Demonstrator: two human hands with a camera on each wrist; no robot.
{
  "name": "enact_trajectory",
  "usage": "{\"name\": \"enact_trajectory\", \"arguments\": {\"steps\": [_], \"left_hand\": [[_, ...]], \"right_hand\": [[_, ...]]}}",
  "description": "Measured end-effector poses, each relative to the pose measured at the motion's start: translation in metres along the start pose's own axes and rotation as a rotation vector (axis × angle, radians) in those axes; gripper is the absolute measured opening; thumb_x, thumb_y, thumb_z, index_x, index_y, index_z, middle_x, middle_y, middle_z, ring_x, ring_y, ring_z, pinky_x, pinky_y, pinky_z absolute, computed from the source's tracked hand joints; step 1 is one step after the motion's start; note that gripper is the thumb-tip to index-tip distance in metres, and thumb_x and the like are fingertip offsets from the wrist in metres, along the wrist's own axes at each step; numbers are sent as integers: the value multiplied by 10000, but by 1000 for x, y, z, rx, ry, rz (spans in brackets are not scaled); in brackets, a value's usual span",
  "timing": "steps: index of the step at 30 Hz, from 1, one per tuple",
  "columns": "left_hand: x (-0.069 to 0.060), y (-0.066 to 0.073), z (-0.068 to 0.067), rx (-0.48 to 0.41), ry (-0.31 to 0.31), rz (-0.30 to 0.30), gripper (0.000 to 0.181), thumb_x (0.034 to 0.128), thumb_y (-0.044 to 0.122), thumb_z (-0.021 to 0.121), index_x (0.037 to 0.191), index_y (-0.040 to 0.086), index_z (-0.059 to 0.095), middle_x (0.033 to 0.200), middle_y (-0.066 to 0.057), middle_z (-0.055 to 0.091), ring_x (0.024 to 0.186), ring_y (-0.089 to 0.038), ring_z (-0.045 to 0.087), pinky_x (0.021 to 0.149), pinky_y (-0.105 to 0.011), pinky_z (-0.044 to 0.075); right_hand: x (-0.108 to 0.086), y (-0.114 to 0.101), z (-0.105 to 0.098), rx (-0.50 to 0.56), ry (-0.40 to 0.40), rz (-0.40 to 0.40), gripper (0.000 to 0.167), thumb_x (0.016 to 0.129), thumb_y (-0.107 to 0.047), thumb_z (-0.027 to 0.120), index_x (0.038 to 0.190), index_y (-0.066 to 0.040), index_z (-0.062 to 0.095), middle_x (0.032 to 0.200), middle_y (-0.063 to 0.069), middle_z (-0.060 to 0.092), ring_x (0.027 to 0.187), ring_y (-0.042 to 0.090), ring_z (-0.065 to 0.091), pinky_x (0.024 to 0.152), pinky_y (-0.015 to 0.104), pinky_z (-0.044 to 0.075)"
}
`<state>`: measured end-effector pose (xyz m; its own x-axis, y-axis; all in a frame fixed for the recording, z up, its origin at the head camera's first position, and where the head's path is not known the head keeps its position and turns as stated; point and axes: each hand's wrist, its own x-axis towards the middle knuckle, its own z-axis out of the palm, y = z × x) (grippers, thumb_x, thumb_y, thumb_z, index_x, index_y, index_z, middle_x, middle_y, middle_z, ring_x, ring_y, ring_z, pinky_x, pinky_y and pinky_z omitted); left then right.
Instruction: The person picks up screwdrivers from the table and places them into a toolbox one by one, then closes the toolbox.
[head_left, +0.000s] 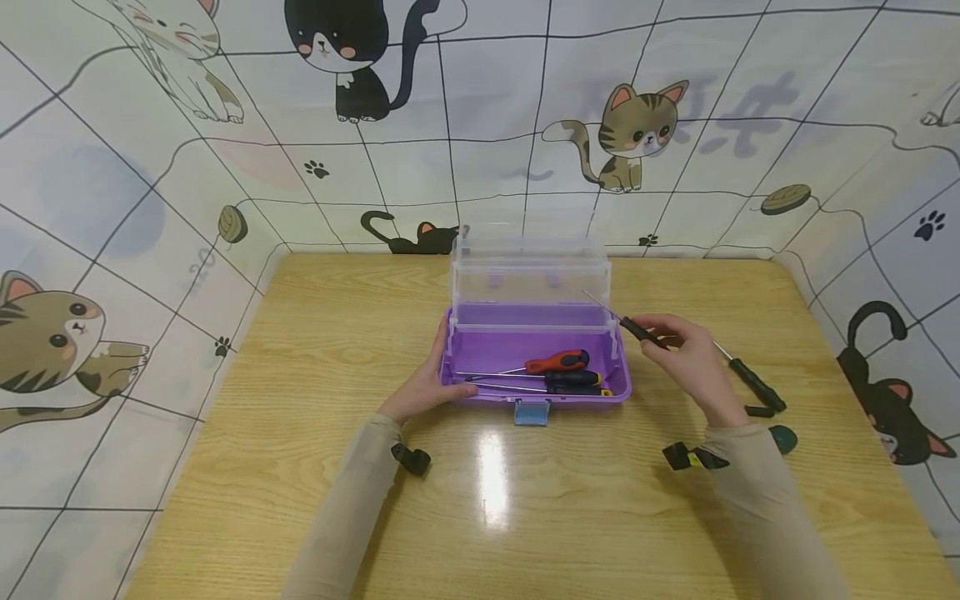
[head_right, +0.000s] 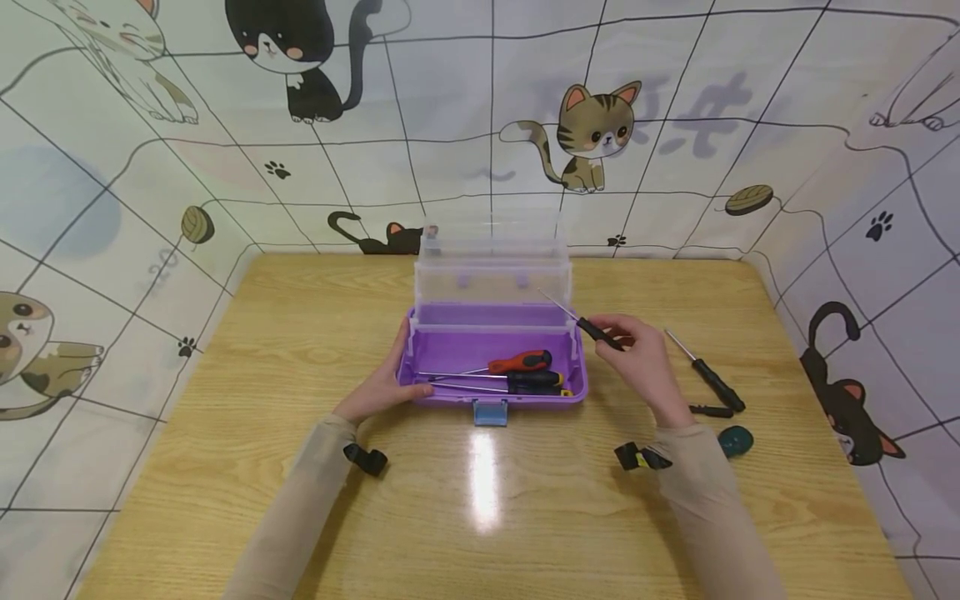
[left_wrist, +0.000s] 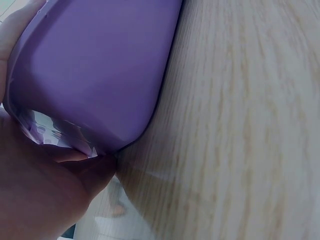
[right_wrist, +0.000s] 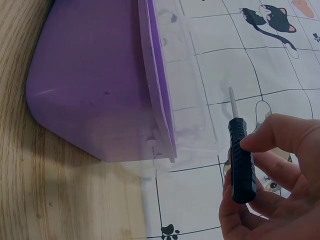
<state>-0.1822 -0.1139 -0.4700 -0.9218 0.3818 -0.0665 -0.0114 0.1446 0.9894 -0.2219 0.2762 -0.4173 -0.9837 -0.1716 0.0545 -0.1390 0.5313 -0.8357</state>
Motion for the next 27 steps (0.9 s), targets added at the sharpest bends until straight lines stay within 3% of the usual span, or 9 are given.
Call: {"name": "enact_trajectory", "arguments": {"steps": [11, 27], "left_hand": [[-1, 3, 0, 23, -3, 13, 1229, 780, 49, 770, 1515, 292, -184, 1590, -50, -170, 1446, -288, -17, 1133, -527, 50], [-1, 2, 2, 4, 4, 29, 1232, 772, 31, 771, 1526, 271, -173, 1594, -74, -160, 1443, -342, 12, 1125, -558, 56]], "right_hand": [[9, -2, 9, -2, -8, -66, 310, 857, 10, 642, 1164, -19, 677, 1046, 143, 652, 852, 121, 579, 671, 180, 484], [20, -15, 19, -10, -101, -89, 313, 859, 14, 634, 1167, -15, 679, 1089, 160, 655, 893, 221, 567, 726, 229, 476]]}}
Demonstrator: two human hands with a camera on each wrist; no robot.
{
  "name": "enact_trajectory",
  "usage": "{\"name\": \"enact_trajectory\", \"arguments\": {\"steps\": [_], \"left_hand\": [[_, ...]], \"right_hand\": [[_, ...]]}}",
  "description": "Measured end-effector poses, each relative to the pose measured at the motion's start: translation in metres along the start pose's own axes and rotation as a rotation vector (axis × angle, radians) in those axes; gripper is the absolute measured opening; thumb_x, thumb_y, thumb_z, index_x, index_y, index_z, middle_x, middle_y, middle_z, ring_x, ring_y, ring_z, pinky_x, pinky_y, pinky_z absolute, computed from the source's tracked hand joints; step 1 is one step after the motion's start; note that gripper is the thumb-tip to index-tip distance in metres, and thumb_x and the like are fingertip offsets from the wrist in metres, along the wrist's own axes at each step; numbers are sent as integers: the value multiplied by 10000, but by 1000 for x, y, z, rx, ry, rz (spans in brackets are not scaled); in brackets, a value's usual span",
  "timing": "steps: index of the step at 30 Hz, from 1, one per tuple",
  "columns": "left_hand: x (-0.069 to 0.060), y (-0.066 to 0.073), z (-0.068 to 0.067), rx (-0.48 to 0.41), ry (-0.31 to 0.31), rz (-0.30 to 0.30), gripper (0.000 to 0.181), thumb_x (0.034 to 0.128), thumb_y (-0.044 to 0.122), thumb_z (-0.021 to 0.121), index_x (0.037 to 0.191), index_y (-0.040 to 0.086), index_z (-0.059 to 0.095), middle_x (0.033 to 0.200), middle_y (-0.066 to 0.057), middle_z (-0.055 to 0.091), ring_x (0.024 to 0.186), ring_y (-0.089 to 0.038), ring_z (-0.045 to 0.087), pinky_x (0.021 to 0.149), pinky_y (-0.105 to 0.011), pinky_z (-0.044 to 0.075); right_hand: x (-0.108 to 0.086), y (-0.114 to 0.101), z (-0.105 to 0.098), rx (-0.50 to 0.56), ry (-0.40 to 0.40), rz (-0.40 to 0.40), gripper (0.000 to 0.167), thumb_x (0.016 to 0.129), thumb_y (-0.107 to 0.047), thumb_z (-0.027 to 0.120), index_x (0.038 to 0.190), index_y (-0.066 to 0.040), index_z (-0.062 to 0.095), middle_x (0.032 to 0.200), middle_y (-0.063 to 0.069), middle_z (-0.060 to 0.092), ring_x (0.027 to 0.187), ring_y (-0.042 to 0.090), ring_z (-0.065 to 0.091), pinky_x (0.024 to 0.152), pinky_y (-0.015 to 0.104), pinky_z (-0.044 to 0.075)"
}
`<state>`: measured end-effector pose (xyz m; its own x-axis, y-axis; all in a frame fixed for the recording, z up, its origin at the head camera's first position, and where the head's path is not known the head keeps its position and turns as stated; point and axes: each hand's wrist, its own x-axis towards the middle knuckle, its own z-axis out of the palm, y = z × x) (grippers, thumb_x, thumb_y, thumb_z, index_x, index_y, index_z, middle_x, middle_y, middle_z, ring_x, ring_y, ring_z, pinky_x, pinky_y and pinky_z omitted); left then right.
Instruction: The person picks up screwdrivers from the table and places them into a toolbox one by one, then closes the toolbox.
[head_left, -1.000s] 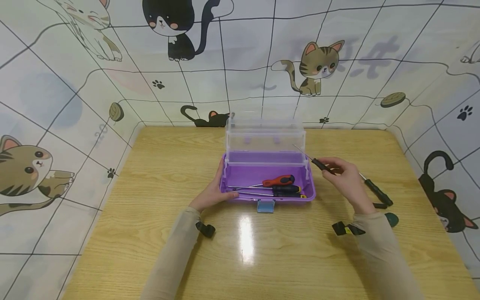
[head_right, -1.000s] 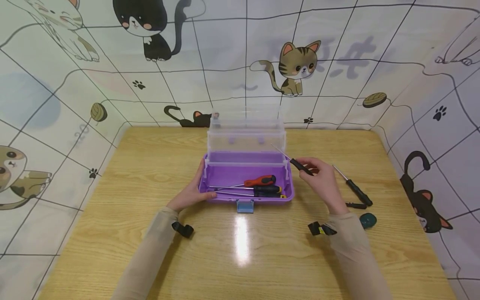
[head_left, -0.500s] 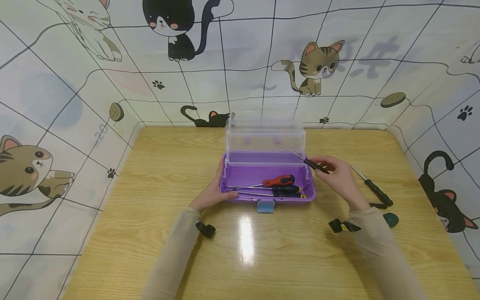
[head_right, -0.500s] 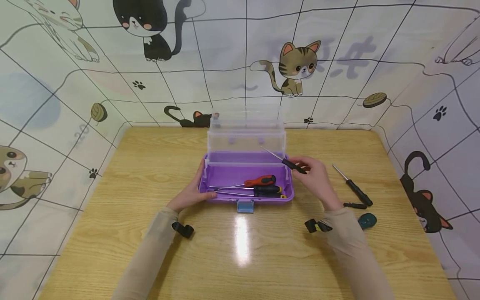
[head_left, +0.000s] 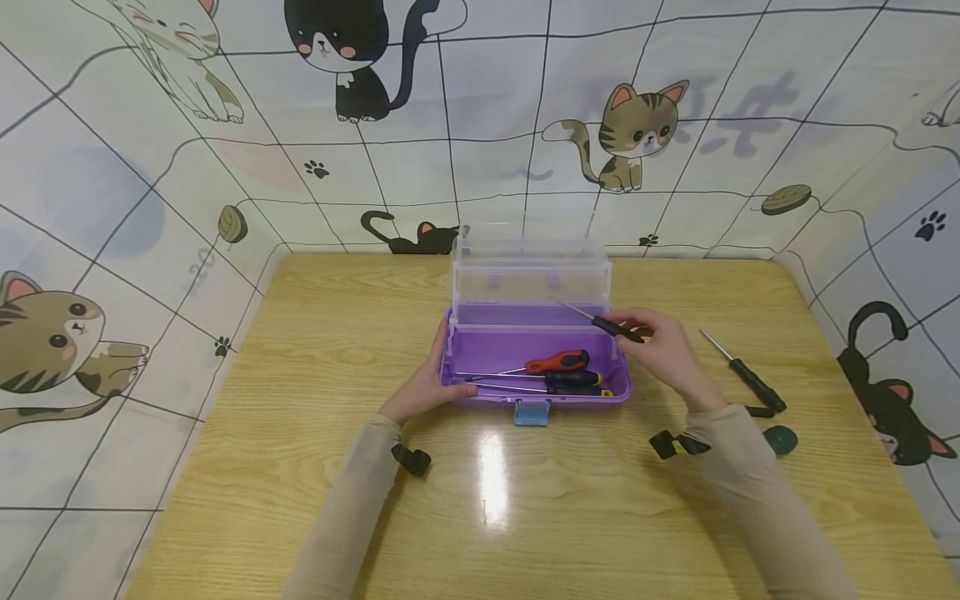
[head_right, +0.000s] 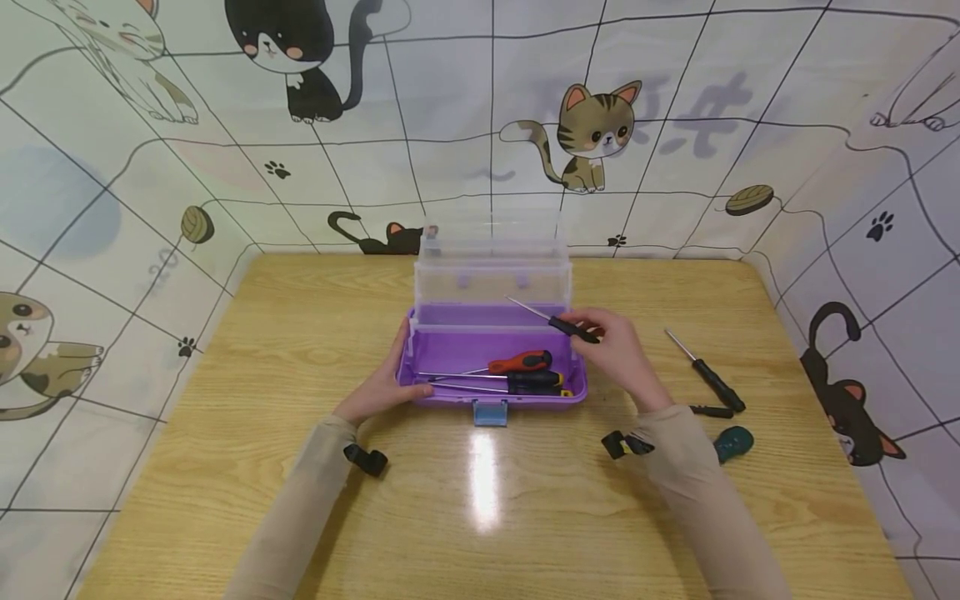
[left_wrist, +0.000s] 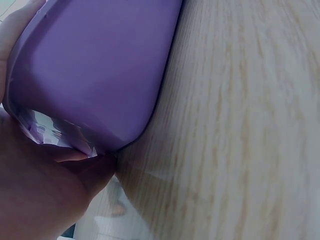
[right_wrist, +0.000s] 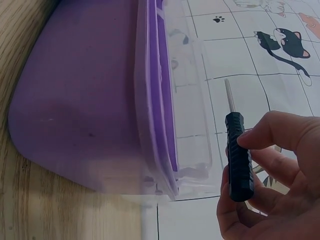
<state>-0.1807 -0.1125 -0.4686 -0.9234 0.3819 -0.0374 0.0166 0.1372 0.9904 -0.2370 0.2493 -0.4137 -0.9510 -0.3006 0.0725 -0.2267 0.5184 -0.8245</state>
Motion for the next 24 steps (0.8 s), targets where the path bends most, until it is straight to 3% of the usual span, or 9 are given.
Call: {"name": "enact_trajectory", "arguments": {"steps": [7, 24], "left_hand": [[1, -1, -1, -4, -4, 5, 1235, 766, 21, 771, 1523, 281, -169, 1595, -63, -150, 1442, -352, 34, 1130, -536, 59], [1, -5, -1, -27, -4, -4, 1251, 759, 51, 793, 1522, 324, -159, 1596, -24, -154, 1446, -284, 1, 1137, -511, 39]], "right_hand": [[8, 0, 6, -2, -35, -35, 301, 843, 53, 626, 1134, 1, 685, 1118, 173, 658, 896, 256, 572, 754, 265, 474], [23, -6, 14, 30, -131, -41, 317, 861, 44, 613, 1161, -29, 686, 1193, 164, 631, 914, 277, 557, 605, 257, 454]]}}
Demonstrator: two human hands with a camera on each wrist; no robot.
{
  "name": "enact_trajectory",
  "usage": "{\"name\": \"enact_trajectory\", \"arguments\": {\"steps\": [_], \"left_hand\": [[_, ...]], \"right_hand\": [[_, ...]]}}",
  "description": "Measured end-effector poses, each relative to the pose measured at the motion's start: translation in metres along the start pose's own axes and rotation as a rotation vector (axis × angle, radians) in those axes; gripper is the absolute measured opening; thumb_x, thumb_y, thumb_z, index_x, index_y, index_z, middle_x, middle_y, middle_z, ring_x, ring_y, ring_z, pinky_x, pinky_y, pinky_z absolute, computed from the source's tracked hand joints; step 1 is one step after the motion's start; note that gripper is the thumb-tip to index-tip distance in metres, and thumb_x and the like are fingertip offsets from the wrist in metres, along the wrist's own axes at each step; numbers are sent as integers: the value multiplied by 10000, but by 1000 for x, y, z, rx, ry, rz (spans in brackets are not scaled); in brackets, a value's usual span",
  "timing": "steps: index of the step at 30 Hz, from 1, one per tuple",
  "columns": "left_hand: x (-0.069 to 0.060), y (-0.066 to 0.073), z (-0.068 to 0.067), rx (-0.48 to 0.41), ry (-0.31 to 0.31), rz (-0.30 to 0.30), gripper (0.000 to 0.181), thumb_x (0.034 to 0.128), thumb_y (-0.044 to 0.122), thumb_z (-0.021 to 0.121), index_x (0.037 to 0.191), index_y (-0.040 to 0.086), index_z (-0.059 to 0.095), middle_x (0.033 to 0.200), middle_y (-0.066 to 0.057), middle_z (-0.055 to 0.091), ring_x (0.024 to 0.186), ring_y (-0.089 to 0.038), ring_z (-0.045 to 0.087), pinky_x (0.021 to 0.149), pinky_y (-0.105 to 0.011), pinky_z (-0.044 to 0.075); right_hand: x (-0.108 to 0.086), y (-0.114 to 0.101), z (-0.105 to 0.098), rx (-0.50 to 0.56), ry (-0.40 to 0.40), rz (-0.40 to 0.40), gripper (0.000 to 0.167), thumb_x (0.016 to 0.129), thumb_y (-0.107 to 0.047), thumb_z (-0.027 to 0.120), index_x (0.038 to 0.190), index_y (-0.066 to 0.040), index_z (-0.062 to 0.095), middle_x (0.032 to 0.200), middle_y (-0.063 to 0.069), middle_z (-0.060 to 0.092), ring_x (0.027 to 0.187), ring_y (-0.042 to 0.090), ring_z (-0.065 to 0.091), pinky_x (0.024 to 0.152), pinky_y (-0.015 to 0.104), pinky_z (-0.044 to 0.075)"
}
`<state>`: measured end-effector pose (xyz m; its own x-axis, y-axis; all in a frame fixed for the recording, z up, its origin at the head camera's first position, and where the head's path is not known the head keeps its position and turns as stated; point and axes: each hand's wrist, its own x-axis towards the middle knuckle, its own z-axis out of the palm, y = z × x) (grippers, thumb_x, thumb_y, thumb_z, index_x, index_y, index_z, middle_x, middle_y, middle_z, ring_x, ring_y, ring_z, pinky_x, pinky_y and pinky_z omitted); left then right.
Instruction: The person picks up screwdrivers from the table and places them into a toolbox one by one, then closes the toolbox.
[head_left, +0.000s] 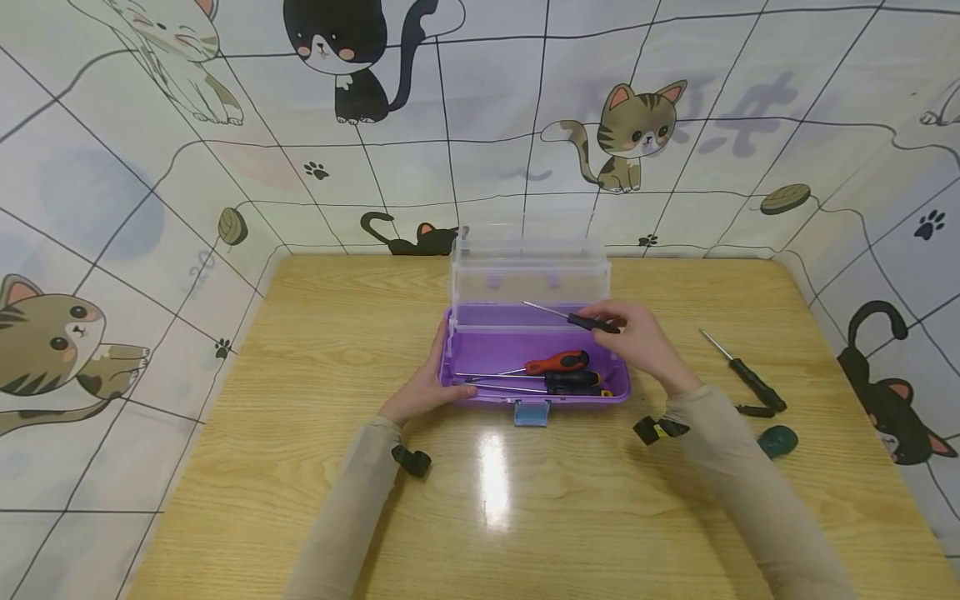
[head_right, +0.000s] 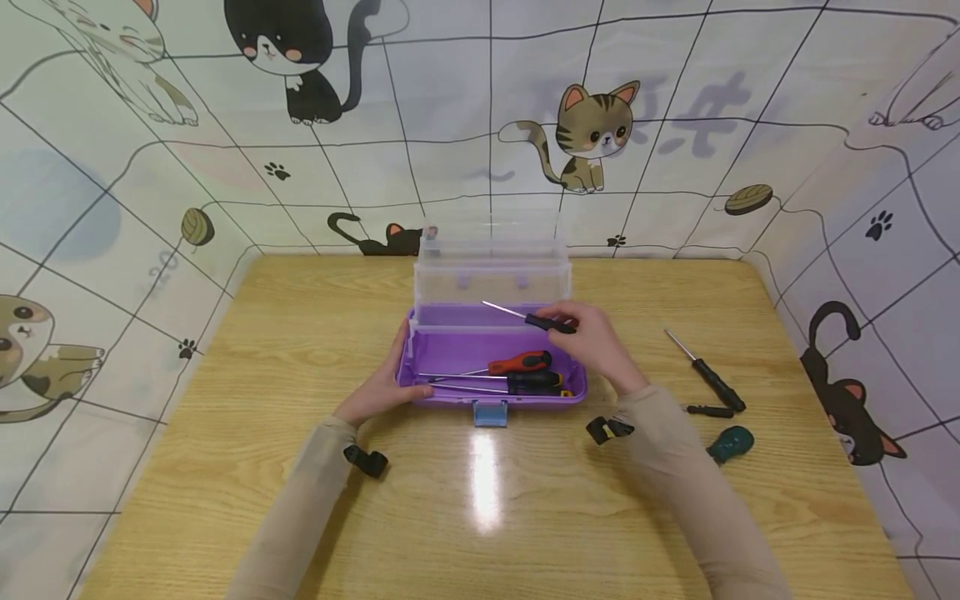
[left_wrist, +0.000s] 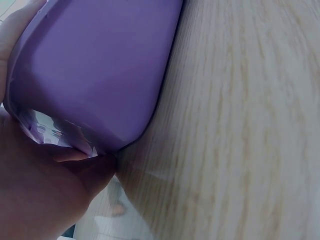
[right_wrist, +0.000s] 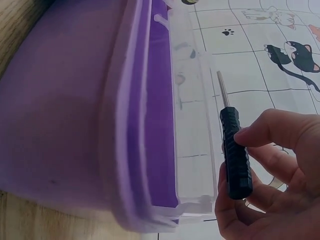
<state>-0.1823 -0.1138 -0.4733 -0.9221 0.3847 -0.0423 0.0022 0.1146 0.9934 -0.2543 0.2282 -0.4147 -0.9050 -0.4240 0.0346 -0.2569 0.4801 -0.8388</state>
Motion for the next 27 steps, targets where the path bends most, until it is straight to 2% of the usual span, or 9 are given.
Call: {"name": "enact_trajectory", "arguments": {"steps": [4, 11, 17, 22, 27], "left_hand": [[-1, 2, 0, 24, -3, 4, 1240, 770, 43, 781, 1525, 297, -169, 1596, -49, -157, 1446, -297, -6, 1133, -531, 44], [0, 0, -1, 68, 1, -7, 1228, 772, 71, 786, 1529, 165, -177, 1597, -99, -134, 1446, -319, -10, 1132, -541, 45], [6, -24, -3, 84, 25, -5, 1236, 778, 96, 787, 1526, 283, -179, 1597, 15, -132, 1447, -233, -14, 1140, -506, 38], [6, -28, -4, 76, 37, 0, 1245, 764, 157, 808, 1534, 279, -163, 1601, 19, -115, 1446, -237, 10, 1139, -509, 50], [7, -27, -3, 47, 24, 6, 1249, 765, 99, 799, 1516, 370, -161, 1597, 38, -130, 1446, -229, 3, 1140, -503, 46]], "right_hand": [[5, -2, 0, -7, -20, -2, 315, 870, 31, 611, 1170, -33, 684, 1191, 155, 637, 950, 272, 559, 655, 284, 439], [15, -4, 1, -9, -45, 6, 317, 860, 22, 609, 1160, -38, 687, 1148, 133, 647, 969, 253, 556, 780, 354, 438], [23, -11, 2, -20, -61, 7, 308, 851, 23, 604, 1145, -16, 688, 1140, 159, 649, 990, 276, 577, 852, 386, 458], [32, -12, 2, -8, -98, 28, 305, 867, 7, 607, 1163, -12, 680, 1184, 174, 627, 1028, 301, 583, 854, 381, 469], [41, -9, 7, 50, -142, 17, 307, 876, 34, 604, 1177, 27, 663, 1181, 196, 620, 1004, 300, 598, 807, 283, 501]]}}
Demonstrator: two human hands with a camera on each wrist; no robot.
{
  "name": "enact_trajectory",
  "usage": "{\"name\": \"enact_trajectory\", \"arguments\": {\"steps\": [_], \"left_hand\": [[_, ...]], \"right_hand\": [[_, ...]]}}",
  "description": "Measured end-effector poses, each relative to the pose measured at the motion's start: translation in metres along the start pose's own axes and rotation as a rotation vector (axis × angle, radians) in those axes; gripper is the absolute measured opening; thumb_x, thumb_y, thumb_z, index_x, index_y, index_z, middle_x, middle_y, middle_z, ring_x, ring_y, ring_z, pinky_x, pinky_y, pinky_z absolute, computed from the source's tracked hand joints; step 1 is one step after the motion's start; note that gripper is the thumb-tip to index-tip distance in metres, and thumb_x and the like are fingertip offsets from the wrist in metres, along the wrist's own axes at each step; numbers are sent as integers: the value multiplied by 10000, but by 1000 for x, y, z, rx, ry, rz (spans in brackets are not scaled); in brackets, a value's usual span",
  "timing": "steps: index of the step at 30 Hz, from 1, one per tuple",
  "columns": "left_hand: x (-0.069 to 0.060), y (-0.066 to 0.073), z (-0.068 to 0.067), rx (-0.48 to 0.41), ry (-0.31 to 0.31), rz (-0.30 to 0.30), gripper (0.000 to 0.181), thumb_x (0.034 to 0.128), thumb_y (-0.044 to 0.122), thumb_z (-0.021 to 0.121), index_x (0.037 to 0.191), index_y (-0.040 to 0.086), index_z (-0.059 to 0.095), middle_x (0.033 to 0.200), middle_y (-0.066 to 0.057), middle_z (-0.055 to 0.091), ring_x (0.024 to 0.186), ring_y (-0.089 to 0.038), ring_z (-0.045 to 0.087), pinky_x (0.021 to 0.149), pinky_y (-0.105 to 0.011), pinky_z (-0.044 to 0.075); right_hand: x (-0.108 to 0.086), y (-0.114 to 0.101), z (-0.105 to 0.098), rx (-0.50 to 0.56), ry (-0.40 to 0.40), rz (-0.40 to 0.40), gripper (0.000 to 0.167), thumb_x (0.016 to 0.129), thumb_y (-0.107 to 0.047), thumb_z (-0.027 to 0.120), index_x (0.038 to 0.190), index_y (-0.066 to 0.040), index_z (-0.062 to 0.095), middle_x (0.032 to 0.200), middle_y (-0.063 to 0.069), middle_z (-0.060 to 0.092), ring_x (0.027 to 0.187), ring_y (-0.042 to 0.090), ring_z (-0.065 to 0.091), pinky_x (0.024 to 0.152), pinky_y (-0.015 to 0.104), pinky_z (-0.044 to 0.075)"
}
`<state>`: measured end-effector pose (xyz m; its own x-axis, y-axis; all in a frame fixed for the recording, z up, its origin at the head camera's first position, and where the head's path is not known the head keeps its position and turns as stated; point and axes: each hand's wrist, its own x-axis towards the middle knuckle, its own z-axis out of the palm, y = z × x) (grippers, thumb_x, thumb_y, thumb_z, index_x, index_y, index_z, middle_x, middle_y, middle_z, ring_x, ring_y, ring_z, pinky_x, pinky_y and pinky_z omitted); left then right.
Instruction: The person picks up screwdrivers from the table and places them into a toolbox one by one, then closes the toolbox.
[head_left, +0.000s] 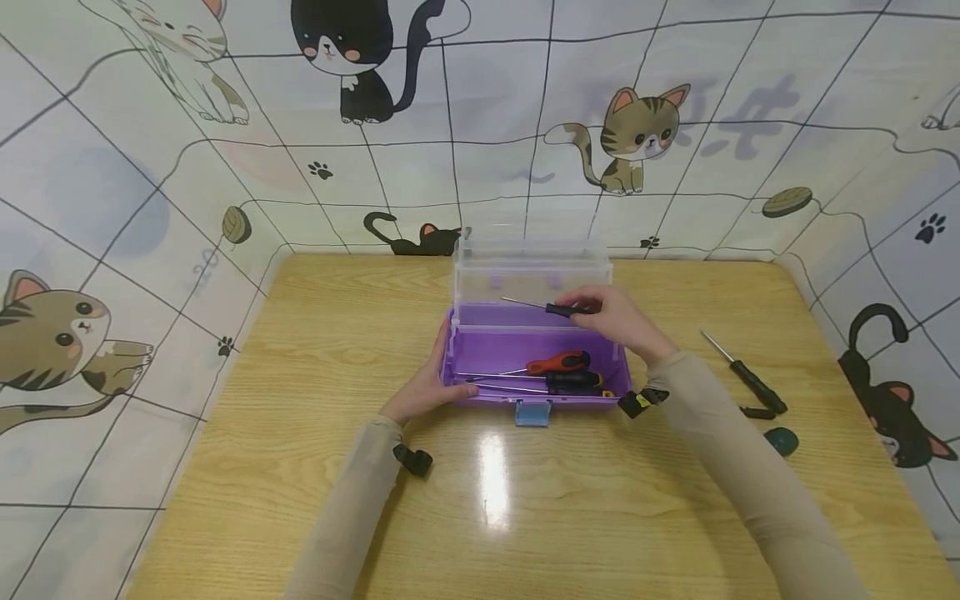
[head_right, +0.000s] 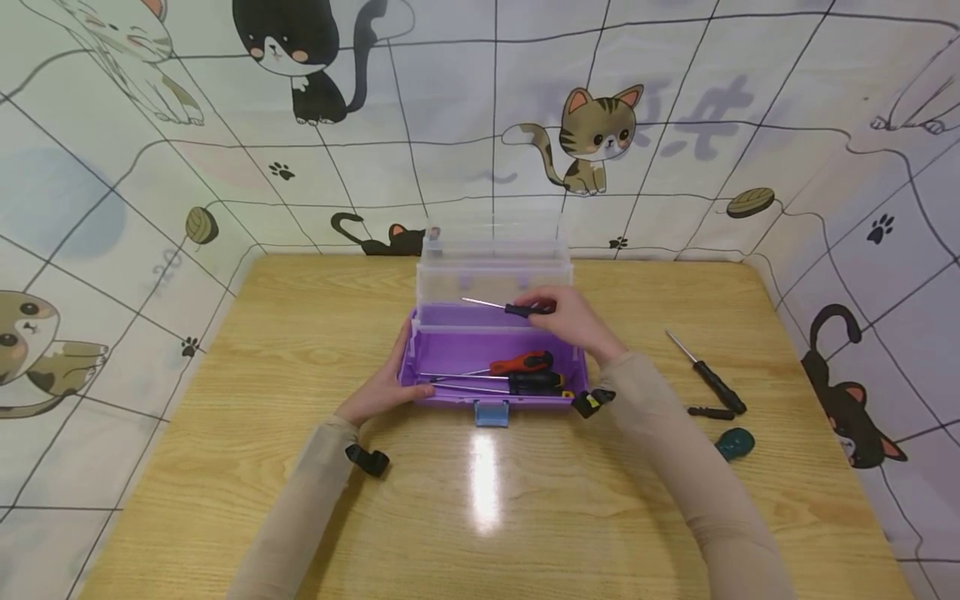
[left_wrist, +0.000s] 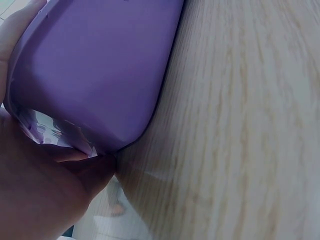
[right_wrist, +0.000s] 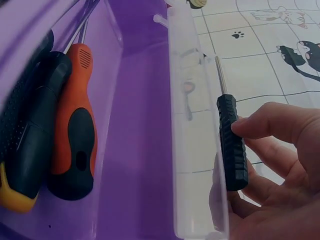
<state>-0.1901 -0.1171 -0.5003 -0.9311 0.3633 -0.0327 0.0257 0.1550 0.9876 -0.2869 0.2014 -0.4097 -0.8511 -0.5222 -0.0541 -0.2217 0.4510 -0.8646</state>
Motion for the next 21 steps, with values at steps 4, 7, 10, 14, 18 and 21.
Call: {"name": "enact_trajectory", "arguments": {"steps": [4, 7, 10, 14, 18, 21], "left_hand": [[-2, 10, 1, -20, -18, -15, 1238, 770, 61, 778, 1524, 306, -173, 1599, -18, -138, 1446, -279, -2, 1132, -532, 39], [-5, 21, 1, -31, -26, -25, 1227, 771, 45, 769, 1530, 216, -180, 1597, -56, -148, 1445, -306, -7, 1131, -535, 40], [-8, 27, 1, -34, -27, -27, 1225, 772, 43, 770, 1530, 216, -177, 1597, -56, -152, 1444, -304, -5, 1134, -526, 41], [-8, 28, 1, -36, -28, -32, 1226, 777, 43, 770, 1525, 269, -174, 1597, -43, -148, 1444, -297, 15, 1139, -506, 50], [-7, 28, 1, -41, -28, -27, 1226, 778, 32, 765, 1522, 291, -175, 1595, -34, -159, 1444, -288, 14, 1140, -496, 47], [-7, 28, 2, -40, -26, -22, 1228, 773, 29, 764, 1522, 298, -171, 1594, -27, -166, 1445, -280, -4, 1139, -500, 38]], "right_hand": [[5, 3, 5, 22, -26, 8, 309, 874, 69, 593, 1177, 55, 654, 1149, 220, 634, 977, 309, 610, 779, 231, 495], [8, -1, 7, 26, -48, 17, 305, 874, 85, 584, 1172, 78, 646, 1144, 244, 634, 997, 343, 610, 805, 262, 492], [7, -10, 9, 29, -70, 11, 304, 872, 95, 576, 1171, 105, 634, 1159, 267, 622, 1034, 384, 598, 858, 361, 491], [10, -11, 9, 28, -90, 2, 301, 873, 99, 570, 1167, 108, 633, 1167, 266, 620, 1052, 397, 588, 890, 428, 480], [15, -1, 10, 26, -100, -1, 295, 880, 78, 578, 1165, 69, 653, 1165, 223, 638, 1056, 352, 593, 897, 404, 480], [18, 4, 10, 33, -99, -5, 289, 876, 73, 582, 1151, 47, 670, 1163, 204, 644, 1050, 337, 596, 889, 403, 485]]}}
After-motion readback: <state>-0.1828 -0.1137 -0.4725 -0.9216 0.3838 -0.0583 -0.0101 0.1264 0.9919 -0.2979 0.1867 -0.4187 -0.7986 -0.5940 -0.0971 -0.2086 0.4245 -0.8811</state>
